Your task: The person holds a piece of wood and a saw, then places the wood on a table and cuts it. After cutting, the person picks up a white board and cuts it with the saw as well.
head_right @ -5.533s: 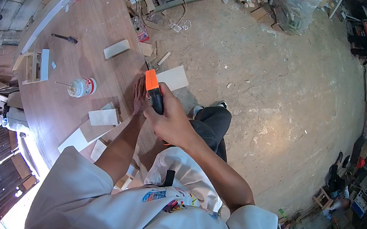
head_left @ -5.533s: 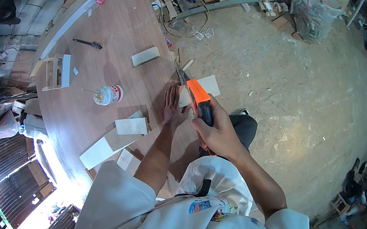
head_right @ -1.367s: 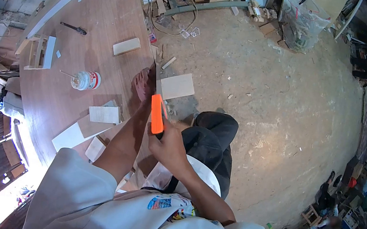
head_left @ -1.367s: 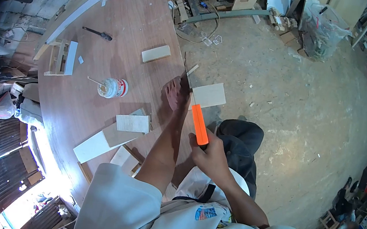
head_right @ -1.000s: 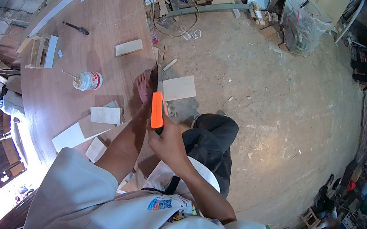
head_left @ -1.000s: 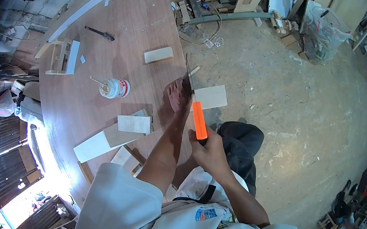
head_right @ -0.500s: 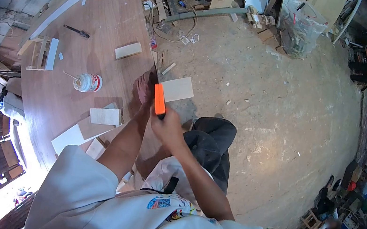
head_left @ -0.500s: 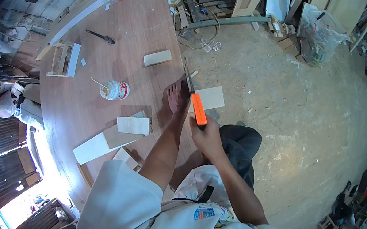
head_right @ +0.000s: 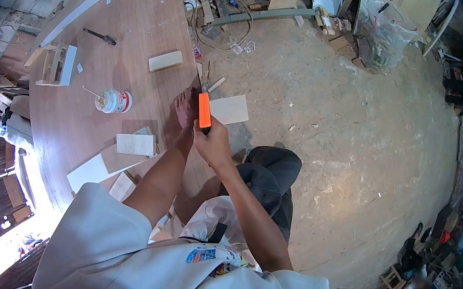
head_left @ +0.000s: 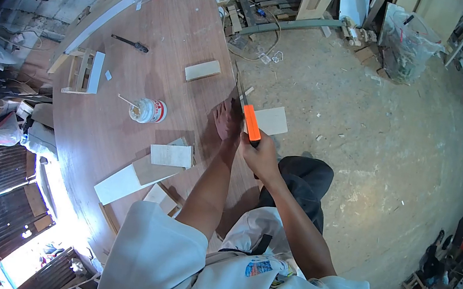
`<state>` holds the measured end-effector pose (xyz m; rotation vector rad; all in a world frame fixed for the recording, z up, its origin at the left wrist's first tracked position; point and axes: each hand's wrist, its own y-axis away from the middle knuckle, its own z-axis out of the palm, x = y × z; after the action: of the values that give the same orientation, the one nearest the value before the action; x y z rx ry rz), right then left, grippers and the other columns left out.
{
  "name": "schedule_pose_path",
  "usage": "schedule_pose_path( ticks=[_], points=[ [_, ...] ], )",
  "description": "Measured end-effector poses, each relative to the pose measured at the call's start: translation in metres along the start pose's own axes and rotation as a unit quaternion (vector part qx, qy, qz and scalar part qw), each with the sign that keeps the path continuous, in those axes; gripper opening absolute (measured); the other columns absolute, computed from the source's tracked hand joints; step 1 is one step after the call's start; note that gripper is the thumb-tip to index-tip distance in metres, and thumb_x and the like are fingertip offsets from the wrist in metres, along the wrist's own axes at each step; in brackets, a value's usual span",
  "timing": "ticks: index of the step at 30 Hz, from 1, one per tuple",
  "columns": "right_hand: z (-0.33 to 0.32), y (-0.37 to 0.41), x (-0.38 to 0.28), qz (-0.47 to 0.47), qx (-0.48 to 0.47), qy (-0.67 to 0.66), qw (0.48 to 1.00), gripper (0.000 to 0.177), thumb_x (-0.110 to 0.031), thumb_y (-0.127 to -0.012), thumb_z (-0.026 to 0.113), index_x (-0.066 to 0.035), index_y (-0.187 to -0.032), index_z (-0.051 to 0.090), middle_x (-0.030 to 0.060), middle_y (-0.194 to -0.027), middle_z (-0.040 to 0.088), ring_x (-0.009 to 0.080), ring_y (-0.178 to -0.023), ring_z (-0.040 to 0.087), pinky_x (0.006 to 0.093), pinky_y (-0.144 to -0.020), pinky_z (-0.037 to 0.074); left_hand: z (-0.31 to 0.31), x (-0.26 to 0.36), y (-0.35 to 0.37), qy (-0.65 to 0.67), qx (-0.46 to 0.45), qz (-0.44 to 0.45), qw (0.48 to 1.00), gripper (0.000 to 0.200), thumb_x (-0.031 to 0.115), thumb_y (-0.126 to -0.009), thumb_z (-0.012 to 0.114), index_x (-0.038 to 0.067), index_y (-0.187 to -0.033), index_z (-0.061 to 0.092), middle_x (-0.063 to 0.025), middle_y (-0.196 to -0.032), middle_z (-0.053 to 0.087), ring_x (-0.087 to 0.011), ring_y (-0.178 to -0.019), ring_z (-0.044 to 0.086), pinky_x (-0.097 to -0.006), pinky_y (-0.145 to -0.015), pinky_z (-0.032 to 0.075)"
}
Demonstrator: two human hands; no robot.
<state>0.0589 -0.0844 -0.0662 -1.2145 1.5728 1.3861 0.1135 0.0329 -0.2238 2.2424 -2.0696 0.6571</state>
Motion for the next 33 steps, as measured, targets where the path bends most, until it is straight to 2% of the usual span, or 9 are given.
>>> schedule_pose_path(
  ticks=[4, 6, 10, 13, 18, 22, 28, 30, 33],
  points=[
    [-0.011, 0.042, -0.027, 0.044, -0.024, 0.022, 0.999, 0.021, -0.016, -0.089, 0.059, 0.005, -0.09, 0.059, 0.0113, -0.066, 0.057, 0.0092, -0.066, 0.048, 0.0314, -0.061, 0.043, 0.0, -0.004, -0.002, 0.01, -0.005, 0.0, 1.0, 0.033, 0.012, -0.074, 0.065, 0.007, -0.106, 0.056, -0.012, -0.095, 0.061, -0.0292, -0.098, 0.056, -0.04, -0.086, 0.042],
    [-0.013, 0.057, -0.03, -0.084, 0.034, -0.002, 0.996, 0.021, -0.016, -0.089, 0.058, 0.005, -0.088, 0.057, 0.0093, -0.062, 0.053, 0.0078, -0.064, 0.045, 0.0316, -0.058, 0.041, 0.002, 0.001, -0.007, 0.019, -0.006, 0.0, 1.0, 0.033, 0.012, -0.075, 0.064, 0.007, -0.106, 0.056, -0.0121, -0.095, 0.061, -0.0292, -0.097, 0.057, -0.04, -0.086, 0.042],
    [-0.009, 0.014, 0.006, -0.022, 0.014, 0.004, 1.0, 0.02, -0.015, -0.088, 0.059, 0.005, -0.089, 0.057, 0.0088, -0.06, 0.052, 0.007, -0.063, 0.043, 0.0314, -0.057, 0.041, 0.002, 0.005, -0.007, 0.026, -0.003, 0.003, 1.0, 0.032, 0.012, -0.075, 0.064, 0.006, -0.106, 0.056, -0.0122, -0.094, 0.061, -0.0293, -0.097, 0.057, -0.0401, -0.085, 0.042],
    [-0.014, 0.022, -0.023, 0.021, -0.02, 0.02, 0.999, 0.02, -0.014, -0.088, 0.06, 0.005, -0.089, 0.057, 0.0091, -0.061, 0.052, 0.0081, -0.063, 0.044, 0.032, -0.056, 0.041, 0.001, 0.01, -0.004, 0.03, -0.009, 0.004, 0.999, 0.032, 0.011, -0.075, 0.063, 0.006, -0.106, 0.056, -0.0123, -0.094, 0.062, -0.0294, -0.096, 0.057, -0.0402, -0.085, 0.042],
    [-0.023, 0.057, -0.027, -0.024, 0.002, 0.006, 1.0, 0.019, -0.014, -0.088, 0.059, 0.005, -0.087, 0.056, 0.0087, -0.06, 0.05, 0.0107, -0.059, 0.043, 0.0321, -0.056, 0.04, 0.003, 0.005, -0.011, 0.05, -0.008, 0.0, 0.999, 0.031, 0.011, -0.076, 0.063, 0.006, -0.106, 0.056, -0.0125, -0.094, 0.062, -0.0296, -0.096, 0.058, -0.0403, -0.085, 0.043],
    [-0.011, 0.01, 0.016, -0.044, -0.016, -0.023, 0.999, 0.019, -0.014, -0.088, 0.06, 0.005, -0.089, 0.057, 0.009, -0.061, 0.051, 0.0105, -0.059, 0.044, 0.0316, -0.057, 0.041, -0.002, 0.005, -0.007, 0.058, -0.001, -0.001, 0.998, 0.03, 0.011, -0.077, 0.062, 0.006, -0.106, 0.056, -0.0126, -0.093, 0.062, -0.0297, -0.095, 0.058, -0.0404, -0.085, 0.043],
    [-0.023, 0.047, -0.028, -0.031, -0.008, 0.003, 0.999, 0.018, -0.012, -0.088, 0.059, 0.005, -0.088, 0.057, 0.0073, -0.061, 0.051, 0.0094, -0.061, 0.042, 0.0311, -0.055, 0.039, 0.002, 0.009, -0.01, 0.072, -0.008, -0.01, 0.997, 0.029, 0.01, -0.077, 0.061, 0.006, -0.106, 0.055, -0.0128, -0.093, 0.062, -0.0299, -0.094, 0.058, -0.0405, -0.084, 0.043],
    [-0.024, 0.049, -0.028, 0.027, -0.016, 0.002, 1.0, 0.018, -0.013, -0.088, 0.059, 0.005, -0.088, 0.057, 0.0063, -0.061, 0.05, 0.0091, -0.061, 0.042, 0.031, -0.055, 0.039, 0.0, 0.007, -0.009, 0.08, -0.006, -0.011, 0.997, 0.029, 0.01, -0.078, 0.061, 0.006, -0.106, 0.055, -0.0129, -0.093, 0.062, -0.0299, -0.094, 0.058, -0.0406, -0.084, 0.043],
    [-0.005, 0.007, 0.018, -0.027, 0.001, -0.019, 0.999, 0.019, -0.013, -0.088, 0.059, 0.006, -0.088, 0.057, 0.0046, -0.06, 0.049, 0.0084, -0.061, 0.042, 0.03, -0.055, 0.039, -0.002, 0.011, -0.006, 0.086, 0.002, -0.011, 0.996, 0.028, 0.01, -0.078, 0.06, 0.006, -0.106, 0.055, -0.013, -0.093, 0.063, -0.03, -0.093, 0.059, -0.0406, -0.084, 0.043]
  ],
)
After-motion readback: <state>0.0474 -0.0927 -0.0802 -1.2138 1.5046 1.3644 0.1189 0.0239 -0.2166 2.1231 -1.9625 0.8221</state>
